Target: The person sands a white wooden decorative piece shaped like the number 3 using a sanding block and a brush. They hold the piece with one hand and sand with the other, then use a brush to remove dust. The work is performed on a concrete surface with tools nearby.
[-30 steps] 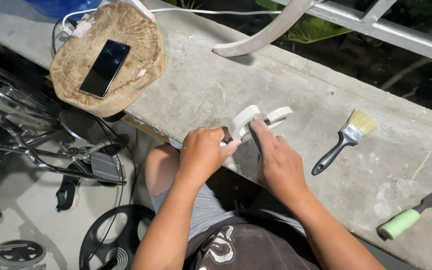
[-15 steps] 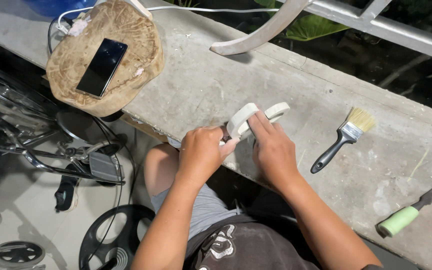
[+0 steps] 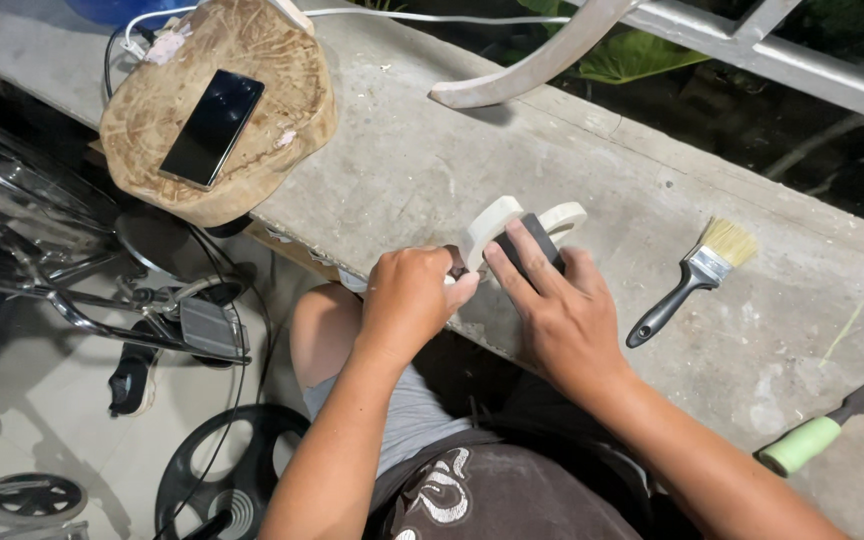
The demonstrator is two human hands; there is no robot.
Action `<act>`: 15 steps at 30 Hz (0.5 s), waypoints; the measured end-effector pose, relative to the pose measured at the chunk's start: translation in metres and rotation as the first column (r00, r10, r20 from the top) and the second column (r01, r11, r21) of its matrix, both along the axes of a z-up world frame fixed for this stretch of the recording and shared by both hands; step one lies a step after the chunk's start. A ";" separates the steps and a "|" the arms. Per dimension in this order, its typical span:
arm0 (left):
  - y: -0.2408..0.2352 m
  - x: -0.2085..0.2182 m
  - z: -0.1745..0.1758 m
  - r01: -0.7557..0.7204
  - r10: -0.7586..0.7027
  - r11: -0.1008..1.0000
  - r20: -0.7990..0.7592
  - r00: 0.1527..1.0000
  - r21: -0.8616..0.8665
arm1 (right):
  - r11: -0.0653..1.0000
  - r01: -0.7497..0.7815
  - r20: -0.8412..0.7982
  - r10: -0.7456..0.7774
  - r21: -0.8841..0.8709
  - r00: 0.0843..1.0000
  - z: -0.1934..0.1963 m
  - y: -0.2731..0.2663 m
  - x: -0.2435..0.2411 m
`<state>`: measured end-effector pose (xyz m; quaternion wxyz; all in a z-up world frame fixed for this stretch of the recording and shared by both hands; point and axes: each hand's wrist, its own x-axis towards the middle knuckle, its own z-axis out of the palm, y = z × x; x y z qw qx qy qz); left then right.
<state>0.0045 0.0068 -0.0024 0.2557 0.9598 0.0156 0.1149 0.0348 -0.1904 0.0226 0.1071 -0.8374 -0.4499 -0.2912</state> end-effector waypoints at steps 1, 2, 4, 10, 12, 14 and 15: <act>0.000 -0.001 -0.003 0.006 -0.006 1.000 -0.003 1.000 -0.001 | 1.000 0.006 -0.003 -0.006 -0.001 1.000 -0.010 0.005 0.006; -0.001 -0.003 -0.005 -0.008 0.008 1.000 0.001 1.000 0.018 | 1.000 0.018 0.016 -0.018 -0.024 1.000 -0.019 0.009 0.011; -0.002 0.002 -0.008 -0.018 0.017 0.999 0.018 1.000 0.040 | 0.998 0.035 0.046 -0.033 -0.044 0.998 -0.019 0.013 0.021; -0.002 -0.001 0.000 -0.010 0.009 1.000 0.020 1.000 0.006 | 0.998 0.027 0.017 -0.026 -0.056 1.000 -0.021 -0.002 0.011; -0.003 0.000 -0.001 0.004 -0.005 1.000 0.042 0.999 0.026 | 0.999 -0.024 0.060 0.026 -0.023 0.998 -0.018 -0.001 0.013; -0.003 0.000 -0.008 0.001 -0.002 1.000 0.048 0.999 0.031 | 0.999 -0.042 0.042 0.042 0.001 0.998 -0.008 0.011 0.018; -0.003 0.001 -0.011 -0.004 0.002 0.999 0.050 0.999 0.033 | 0.998 -0.061 0.020 0.060 0.024 0.998 -0.003 0.017 0.022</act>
